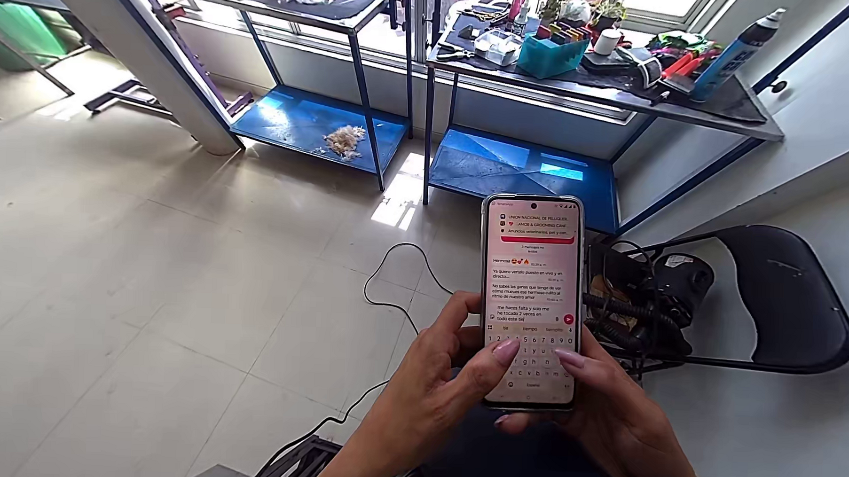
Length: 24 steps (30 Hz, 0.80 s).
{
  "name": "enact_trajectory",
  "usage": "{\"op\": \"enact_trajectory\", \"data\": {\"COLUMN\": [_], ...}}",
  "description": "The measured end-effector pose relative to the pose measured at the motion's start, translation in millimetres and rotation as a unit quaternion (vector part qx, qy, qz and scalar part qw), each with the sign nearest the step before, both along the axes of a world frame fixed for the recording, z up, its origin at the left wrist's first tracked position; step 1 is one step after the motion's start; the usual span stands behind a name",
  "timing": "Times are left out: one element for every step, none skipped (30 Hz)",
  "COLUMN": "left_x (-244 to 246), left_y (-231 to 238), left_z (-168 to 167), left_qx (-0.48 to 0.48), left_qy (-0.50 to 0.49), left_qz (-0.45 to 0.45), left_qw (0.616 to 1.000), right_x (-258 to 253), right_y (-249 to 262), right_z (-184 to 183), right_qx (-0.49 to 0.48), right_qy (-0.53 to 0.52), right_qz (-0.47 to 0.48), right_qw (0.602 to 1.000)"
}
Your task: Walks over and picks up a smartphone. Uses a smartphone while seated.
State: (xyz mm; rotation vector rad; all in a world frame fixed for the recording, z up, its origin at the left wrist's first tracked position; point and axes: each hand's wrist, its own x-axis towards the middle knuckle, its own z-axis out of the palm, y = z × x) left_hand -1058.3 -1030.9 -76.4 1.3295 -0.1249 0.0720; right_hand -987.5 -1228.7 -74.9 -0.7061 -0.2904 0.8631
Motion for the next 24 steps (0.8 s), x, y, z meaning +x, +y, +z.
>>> {"op": "enact_trajectory", "data": {"left_x": [0, -1, -1, -1, -2, -2, -2, -2, -3, -3, -4, -4, -4, -3, -3, -3, -2, -2, -2, -1, -1, 0, 0, 0], "left_y": [0, 0, 0, 0, 0, 1, 1, 1, 1, 1, 1, 1, 0, 0, 0, -1, -1, -1, -1, -1, -2, -2, -2, -2], "left_z": [0, -1, -1, -1, -1, -2, -2, -2, -2, -2, -3, -3, -4, -5, -6, -7, -8, -9, -10, -11, -11, -12, -12, -12], "left_qx": [0.006, 0.012, 0.017, 0.023, 0.028, 0.032, 0.036, 0.043, 0.052, 0.06, 0.066, 0.072, 0.079, 0.084, 0.087, 0.089, 0.093, 0.098, 0.101, 0.102, 0.101, 0.1, 0.098, 0.094], "left_qy": [-0.003, -0.006, -0.011, -0.015, -0.02, -0.024, -0.029, -0.031, -0.032, -0.035, -0.04, -0.045, -0.052, -0.058, -0.064, -0.069, -0.074, -0.078, -0.081, -0.084, -0.086, -0.086, -0.084, -0.082], "left_qz": [0.0, 0.001, 0.001, 0.001, 0.001, -0.001, -0.001, 0.0, 0.003, 0.003, 0.001, -0.002, -0.003, -0.005, -0.005, -0.007, -0.007, -0.006, -0.006, -0.007, -0.009, -0.009, -0.009, -0.008], "left_qw": [1.0, 1.0, 1.0, 1.0, 0.999, 0.999, 0.999, 0.999, 0.998, 0.998, 0.997, 0.996, 0.996, 0.995, 0.994, 0.994, 0.993, 0.992, 0.991, 0.991, 0.991, 0.991, 0.992, 0.992], "right_x": [-1, -1, -2, -2, -3, -4, -4, -4, -4, -4, -4, -4, -4, -4, -4, -5, -5, -6, -6, -7, -7, -7, -7, -6], "right_y": [1, 1, 2, 2, 2, 2, 2, 2, 2, 3, 3, 4, 5, 5, 5, 6, 6, 7, 7, 8, 8, 7, 6, 5], "right_z": [1, 1, 2, 2, 2, 2, 1, 1, 1, 1, 1, 2, 2, 3, 3, 3, 4, 4, 4, 5, 6, 6, 5, 3], "right_qx": [-0.012, -0.02, -0.025, -0.029, -0.03, -0.031, -0.028, -0.023, -0.02, -0.024, -0.031, -0.04, -0.047, -0.052, -0.057, -0.064, -0.069, -0.077, -0.087, -0.098, -0.105, -0.103, -0.095, -0.081], "right_qy": [0.005, 0.006, 0.004, -0.001, -0.005, -0.01, -0.015, -0.019, -0.023, -0.028, -0.031, -0.032, -0.03, -0.029, -0.028, -0.026, -0.023, -0.022, -0.022, -0.02, -0.019, -0.018, -0.021, -0.023], "right_qz": [-0.012, -0.021, -0.027, -0.033, -0.038, -0.041, -0.04, -0.039, -0.041, -0.046, -0.056, -0.067, -0.076, -0.081, -0.085, -0.091, -0.098, -0.106, -0.115, -0.123, -0.127, -0.125, -0.117, -0.103], "right_qw": [1.0, 1.0, 0.999, 0.999, 0.999, 0.999, 0.999, 0.999, 0.999, 0.998, 0.997, 0.996, 0.996, 0.995, 0.994, 0.993, 0.993, 0.991, 0.989, 0.987, 0.986, 0.987, 0.988, 0.991]}}
